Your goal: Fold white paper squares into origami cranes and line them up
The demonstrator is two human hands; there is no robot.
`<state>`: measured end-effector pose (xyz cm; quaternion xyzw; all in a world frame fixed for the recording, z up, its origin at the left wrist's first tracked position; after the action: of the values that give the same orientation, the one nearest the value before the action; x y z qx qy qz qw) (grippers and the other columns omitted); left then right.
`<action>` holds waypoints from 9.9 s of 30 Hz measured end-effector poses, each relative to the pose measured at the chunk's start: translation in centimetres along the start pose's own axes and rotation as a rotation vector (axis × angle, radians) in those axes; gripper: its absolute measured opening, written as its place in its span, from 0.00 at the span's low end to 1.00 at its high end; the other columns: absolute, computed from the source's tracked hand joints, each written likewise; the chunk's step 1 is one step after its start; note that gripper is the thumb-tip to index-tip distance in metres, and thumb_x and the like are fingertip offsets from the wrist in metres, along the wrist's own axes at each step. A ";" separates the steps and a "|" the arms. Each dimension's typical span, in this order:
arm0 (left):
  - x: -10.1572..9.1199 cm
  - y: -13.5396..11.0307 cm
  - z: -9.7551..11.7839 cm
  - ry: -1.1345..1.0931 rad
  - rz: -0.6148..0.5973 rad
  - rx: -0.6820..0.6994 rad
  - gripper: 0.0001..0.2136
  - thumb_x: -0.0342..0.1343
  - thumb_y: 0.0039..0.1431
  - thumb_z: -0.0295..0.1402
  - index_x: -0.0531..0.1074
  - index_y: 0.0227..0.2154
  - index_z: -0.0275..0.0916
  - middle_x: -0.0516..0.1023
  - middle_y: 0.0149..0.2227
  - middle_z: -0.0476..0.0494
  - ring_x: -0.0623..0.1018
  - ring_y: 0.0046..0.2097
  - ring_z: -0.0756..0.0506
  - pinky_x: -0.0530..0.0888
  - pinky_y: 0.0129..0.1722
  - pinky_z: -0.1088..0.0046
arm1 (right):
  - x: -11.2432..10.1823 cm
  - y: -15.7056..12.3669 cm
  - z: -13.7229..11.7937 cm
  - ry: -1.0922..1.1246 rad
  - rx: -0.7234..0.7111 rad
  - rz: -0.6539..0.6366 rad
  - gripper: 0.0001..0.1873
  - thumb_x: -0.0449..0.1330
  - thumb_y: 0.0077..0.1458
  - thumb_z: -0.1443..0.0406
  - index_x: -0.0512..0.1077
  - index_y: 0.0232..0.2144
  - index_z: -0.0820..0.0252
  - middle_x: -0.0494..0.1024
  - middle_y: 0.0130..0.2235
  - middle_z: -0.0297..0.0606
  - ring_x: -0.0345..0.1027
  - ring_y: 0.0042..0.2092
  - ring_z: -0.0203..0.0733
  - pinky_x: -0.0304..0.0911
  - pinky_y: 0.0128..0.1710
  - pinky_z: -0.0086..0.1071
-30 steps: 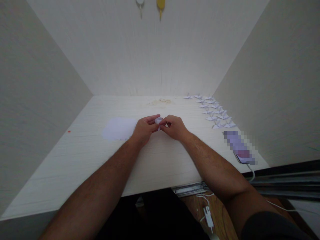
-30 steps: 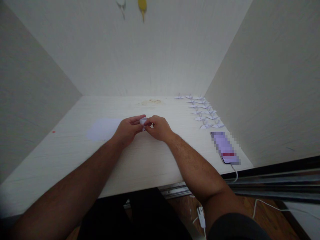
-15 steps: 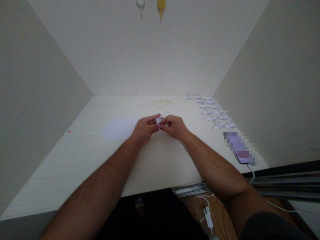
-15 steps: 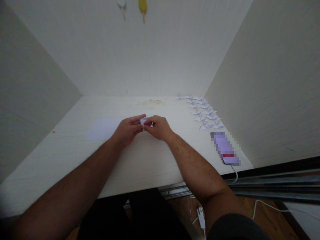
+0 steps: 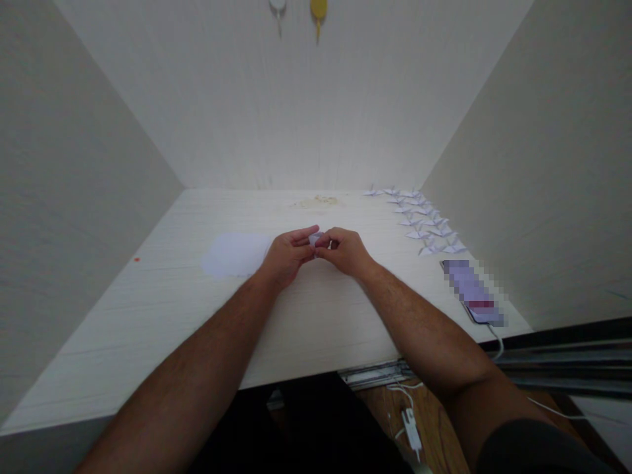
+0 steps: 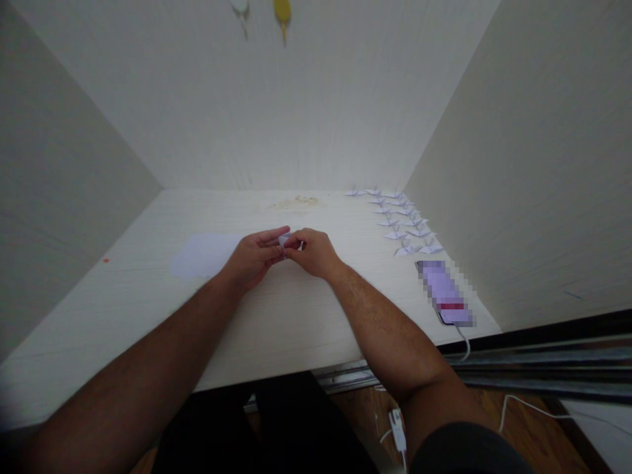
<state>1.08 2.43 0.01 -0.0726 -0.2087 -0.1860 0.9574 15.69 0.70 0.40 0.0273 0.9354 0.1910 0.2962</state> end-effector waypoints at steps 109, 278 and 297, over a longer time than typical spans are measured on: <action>0.2 0.4 -0.8 0.212 -0.029 0.137 0.32 0.68 0.46 0.33 0.70 0.55 0.33 0.80 0.48 0.37 0.79 0.47 0.42 0.75 0.52 0.56 | 0.0 -0.5 -1.1 -0.500 -0.229 0.174 0.08 0.57 0.59 0.64 0.76 0.38 0.58 0.78 0.37 0.41 0.66 0.42 0.44 0.60 0.43 0.36; -0.8 0.3 0.8 0.257 0.123 0.239 0.18 0.69 0.44 0.36 0.71 0.36 0.35 0.81 0.35 0.43 0.81 0.36 0.45 0.79 0.38 0.65 | -0.8 0.6 0.1 0.573 0.240 0.118 0.17 0.69 0.40 0.58 0.70 0.31 0.59 0.76 0.24 0.32 0.71 0.25 0.34 0.66 0.23 0.27; 0.2 -0.4 0.8 0.537 0.104 0.300 0.19 0.62 0.54 0.43 0.79 0.46 0.39 0.83 0.40 0.41 0.79 0.33 0.46 0.79 0.37 0.65 | -0.6 0.3 -0.5 0.488 0.342 0.258 0.04 0.62 0.44 0.64 0.74 0.23 0.60 0.76 0.19 0.34 0.72 0.23 0.37 0.66 0.21 0.28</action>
<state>0.81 2.19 0.87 0.1106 0.0304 -0.1162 0.9866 15.85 0.68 1.19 0.1486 0.9862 0.0678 0.0277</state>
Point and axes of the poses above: each hand's wrist, its own y-axis towards the middle knuckle, its own x-axis out of the palm, z = x × y, the point moved 3 cm from there along y, towards the middle knuckle
